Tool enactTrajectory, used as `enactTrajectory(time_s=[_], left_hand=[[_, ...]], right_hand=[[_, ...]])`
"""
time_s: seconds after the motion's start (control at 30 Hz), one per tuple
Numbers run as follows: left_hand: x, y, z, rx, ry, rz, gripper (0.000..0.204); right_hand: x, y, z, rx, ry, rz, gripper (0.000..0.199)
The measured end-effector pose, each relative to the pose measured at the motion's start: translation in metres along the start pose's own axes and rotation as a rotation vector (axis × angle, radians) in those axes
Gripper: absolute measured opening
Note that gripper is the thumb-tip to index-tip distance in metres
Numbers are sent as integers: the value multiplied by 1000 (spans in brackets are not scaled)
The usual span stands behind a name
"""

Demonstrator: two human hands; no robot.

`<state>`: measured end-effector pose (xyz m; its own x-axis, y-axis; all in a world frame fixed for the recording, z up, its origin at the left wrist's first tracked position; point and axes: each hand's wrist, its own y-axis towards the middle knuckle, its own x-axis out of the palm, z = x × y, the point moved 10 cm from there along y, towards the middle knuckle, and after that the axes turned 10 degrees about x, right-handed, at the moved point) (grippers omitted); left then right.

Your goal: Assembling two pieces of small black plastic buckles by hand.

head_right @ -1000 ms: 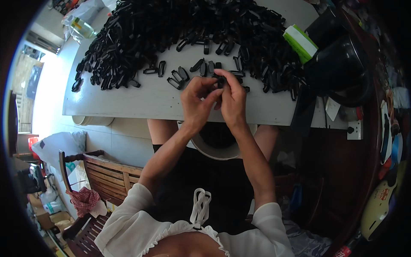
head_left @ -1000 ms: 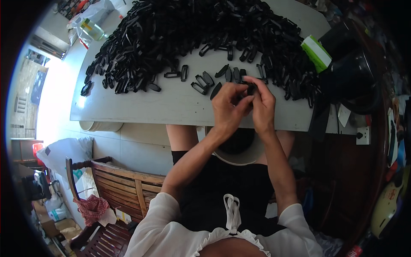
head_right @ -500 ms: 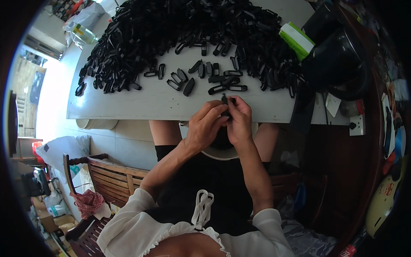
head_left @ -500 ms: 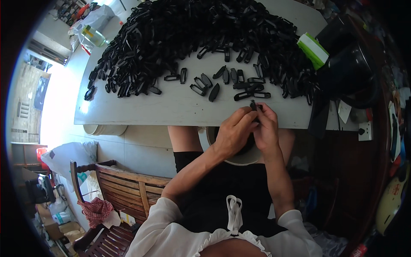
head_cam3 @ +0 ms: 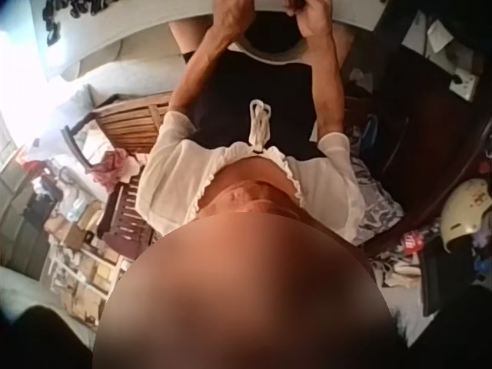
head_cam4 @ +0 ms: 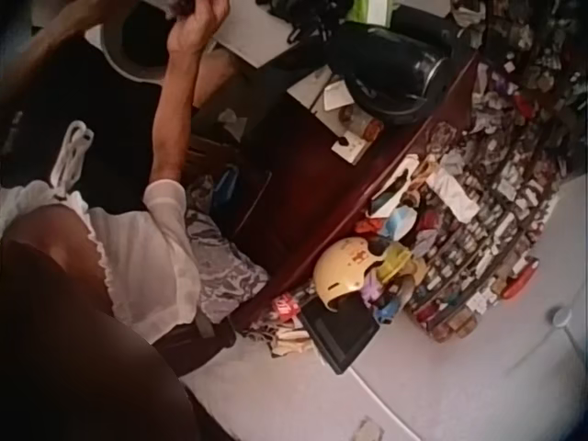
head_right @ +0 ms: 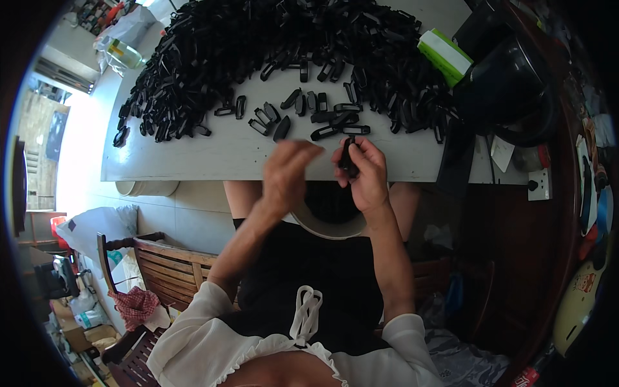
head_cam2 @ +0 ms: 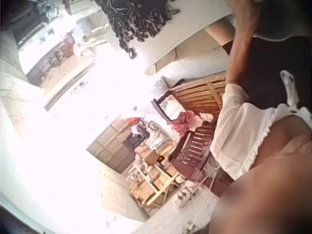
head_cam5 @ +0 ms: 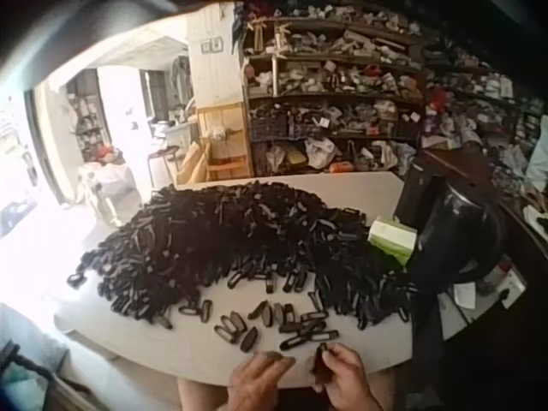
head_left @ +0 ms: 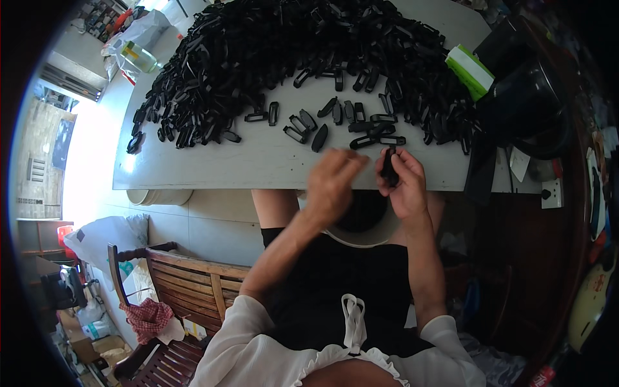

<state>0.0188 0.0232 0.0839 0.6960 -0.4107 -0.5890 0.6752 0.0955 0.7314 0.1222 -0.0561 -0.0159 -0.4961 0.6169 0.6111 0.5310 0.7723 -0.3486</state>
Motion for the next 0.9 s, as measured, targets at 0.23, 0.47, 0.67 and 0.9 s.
enactTrajectory(time_s=[0.23, 0.47, 0.67, 0.9], left_hand=[[-6, -8, -69, -317, 531, -221, 18], [-1, -23, -86, -455, 420, -155, 25], [-1, -22, -99, -496, 344, -159, 27], [8, -51, -129, -835, -370, -74, 15]], right_hand=[[3, 13, -5, -15, -178, 14, 19], [26, 23, -29, -370, -895, 184, 26], [56, 23, -28, -558, -1403, 252, 23], [52, 23, -27, -500, -1467, 267, 19]])
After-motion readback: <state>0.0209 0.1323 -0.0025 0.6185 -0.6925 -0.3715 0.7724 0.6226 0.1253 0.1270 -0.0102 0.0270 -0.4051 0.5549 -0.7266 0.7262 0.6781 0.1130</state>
